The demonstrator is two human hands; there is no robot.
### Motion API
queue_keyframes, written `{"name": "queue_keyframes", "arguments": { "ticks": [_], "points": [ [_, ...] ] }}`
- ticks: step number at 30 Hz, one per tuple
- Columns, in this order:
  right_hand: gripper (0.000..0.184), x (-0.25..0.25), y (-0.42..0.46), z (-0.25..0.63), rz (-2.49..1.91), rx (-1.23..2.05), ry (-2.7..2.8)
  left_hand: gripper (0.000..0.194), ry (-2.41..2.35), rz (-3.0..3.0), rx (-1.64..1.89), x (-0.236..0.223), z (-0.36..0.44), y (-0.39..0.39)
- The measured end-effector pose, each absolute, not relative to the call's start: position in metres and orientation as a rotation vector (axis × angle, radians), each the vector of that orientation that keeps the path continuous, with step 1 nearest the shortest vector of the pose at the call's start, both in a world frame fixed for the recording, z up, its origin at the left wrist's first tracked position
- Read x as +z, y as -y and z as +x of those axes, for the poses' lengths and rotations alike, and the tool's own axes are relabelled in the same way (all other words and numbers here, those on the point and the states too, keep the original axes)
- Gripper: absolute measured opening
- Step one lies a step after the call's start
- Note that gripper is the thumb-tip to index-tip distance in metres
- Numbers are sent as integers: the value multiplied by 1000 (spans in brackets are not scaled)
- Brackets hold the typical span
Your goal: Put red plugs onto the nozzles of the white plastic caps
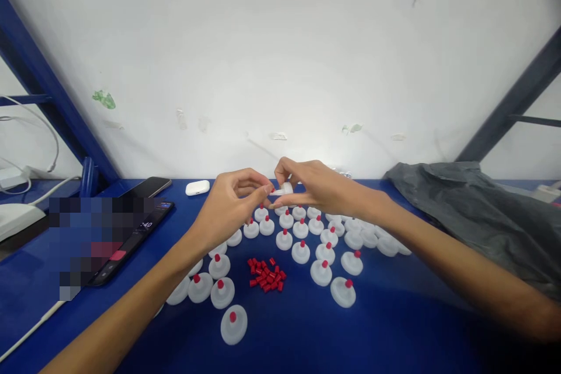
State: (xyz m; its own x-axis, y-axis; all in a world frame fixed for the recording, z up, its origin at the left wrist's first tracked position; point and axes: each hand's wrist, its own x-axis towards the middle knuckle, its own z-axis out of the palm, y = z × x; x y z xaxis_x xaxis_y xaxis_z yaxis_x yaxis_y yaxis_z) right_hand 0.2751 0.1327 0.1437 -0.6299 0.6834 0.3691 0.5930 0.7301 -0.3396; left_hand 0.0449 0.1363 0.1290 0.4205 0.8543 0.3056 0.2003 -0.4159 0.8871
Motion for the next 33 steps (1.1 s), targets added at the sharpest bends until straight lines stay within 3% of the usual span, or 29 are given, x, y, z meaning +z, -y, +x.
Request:
{"name": "queue_keyframes", "arguments": {
  "ticks": [15, 20, 33],
  "points": [
    [38, 149, -129, 270, -1099, 233, 2156, 39, -871, 1755, 1074, 120, 42, -145],
    [26, 151, -122, 268, -1031, 53, 2099, 41, -888, 1860, 1020, 117, 44, -146],
    [31, 124, -120, 251, -812, -166, 1971, 48, -871, 2133, 1093, 112, 45, -134]
  ]
}}
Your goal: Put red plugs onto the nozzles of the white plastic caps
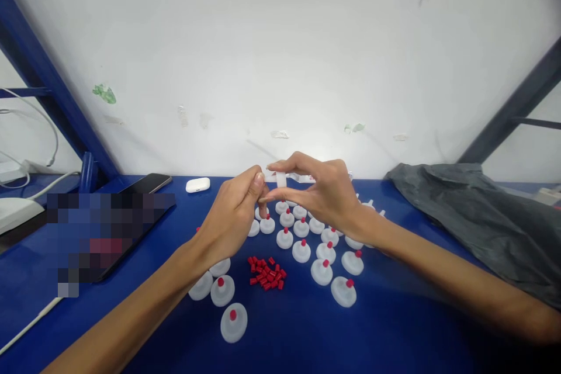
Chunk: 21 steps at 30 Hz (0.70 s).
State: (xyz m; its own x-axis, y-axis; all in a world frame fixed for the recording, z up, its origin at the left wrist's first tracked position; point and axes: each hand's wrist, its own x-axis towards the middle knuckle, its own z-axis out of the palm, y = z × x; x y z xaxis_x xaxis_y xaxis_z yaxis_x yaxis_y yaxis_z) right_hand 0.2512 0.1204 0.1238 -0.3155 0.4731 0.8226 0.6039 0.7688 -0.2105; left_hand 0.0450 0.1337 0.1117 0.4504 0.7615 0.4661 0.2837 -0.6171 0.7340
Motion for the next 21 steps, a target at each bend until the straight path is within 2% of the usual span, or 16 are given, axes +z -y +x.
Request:
{"name": "queue_keyframes", "arguments": {
  "ticks": [6, 10, 16, 21],
  "points": [
    [26, 117, -120, 247, -752, -149, 1943, 47, -944, 2255, 1101, 109, 43, -134],
    [26, 133, -123, 254, -929, -41, 2119, 47, -1061, 2356, 1055, 106, 43, -140],
    [8, 152, -143, 284, -1304, -244, 2459, 37, -1179, 2611, 805, 105, 43, -146],
    [10, 142, -167, 317, -1533, -261, 2418, 30, -1085, 2851, 481, 104, 39, -150]
  ]
}}
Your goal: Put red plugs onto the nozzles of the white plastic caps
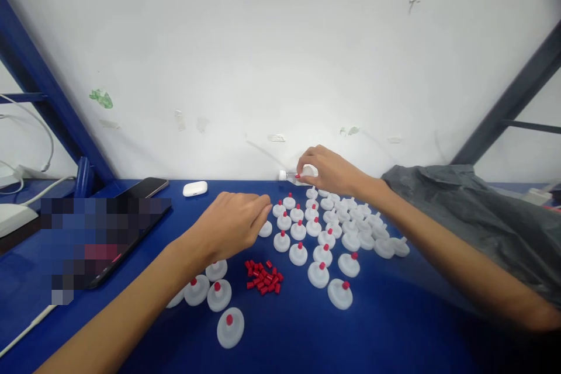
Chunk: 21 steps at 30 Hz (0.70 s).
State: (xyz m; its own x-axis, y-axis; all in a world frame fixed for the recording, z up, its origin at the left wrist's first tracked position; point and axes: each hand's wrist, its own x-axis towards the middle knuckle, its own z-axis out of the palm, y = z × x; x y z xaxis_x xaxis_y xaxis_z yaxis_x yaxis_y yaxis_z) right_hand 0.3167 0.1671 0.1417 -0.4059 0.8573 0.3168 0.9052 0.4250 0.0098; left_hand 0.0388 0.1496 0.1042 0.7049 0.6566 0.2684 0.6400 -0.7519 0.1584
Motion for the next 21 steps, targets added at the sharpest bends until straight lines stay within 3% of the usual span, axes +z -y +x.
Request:
{"name": "queue_keyframes", "arguments": {
  "ticks": [4, 15, 21],
  "points": [
    [19, 131, -179, 328, -1665, -202, 2454, 35, -1097, 2866, 268, 104, 38, -149],
    [23, 120, -185, 327, -1703, 78, 2502, 5, -981, 2652, -36, 109, 39, -139],
    [27, 130, -182, 343, -1961, -39, 2376, 17, -896, 2541, 5, 109, 36, -137]
  ]
}}
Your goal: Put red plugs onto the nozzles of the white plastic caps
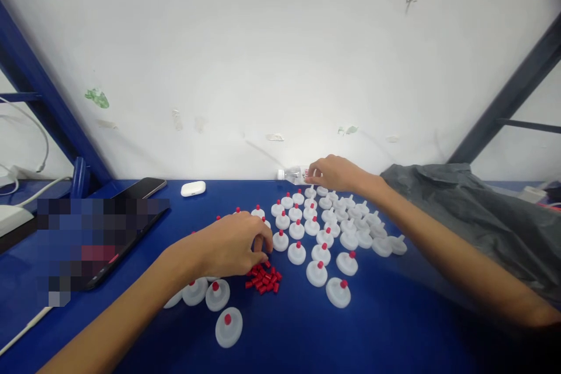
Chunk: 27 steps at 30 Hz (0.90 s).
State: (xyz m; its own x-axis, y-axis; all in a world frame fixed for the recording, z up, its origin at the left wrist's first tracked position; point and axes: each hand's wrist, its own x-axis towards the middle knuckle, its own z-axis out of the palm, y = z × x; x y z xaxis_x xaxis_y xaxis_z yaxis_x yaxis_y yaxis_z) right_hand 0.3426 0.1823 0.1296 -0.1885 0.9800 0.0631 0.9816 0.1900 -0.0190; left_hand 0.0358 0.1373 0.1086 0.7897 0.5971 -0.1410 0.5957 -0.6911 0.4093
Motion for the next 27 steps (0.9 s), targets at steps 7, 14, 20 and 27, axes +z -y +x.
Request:
{"name": "queue_keyframes", "arguments": {
  "ticks": [7, 14, 20, 27],
  "points": [
    [24, 117, -188, 346, -2062, 110, 2453, 8, -819, 2495, 7, 100, 39, -137],
    [17, 126, -182, 346, -1941, 115, 2341, 8, -847, 2476, 208, 101, 42, -137],
    [8, 146, -165, 333, -1720, 216, 2286, 20, -921, 2315, 609, 111, 46, -138],
    [16, 158, -129, 288, -1403, 220, 2395, 35, -962, 1979, 997, 118, 47, -141]
  ]
}}
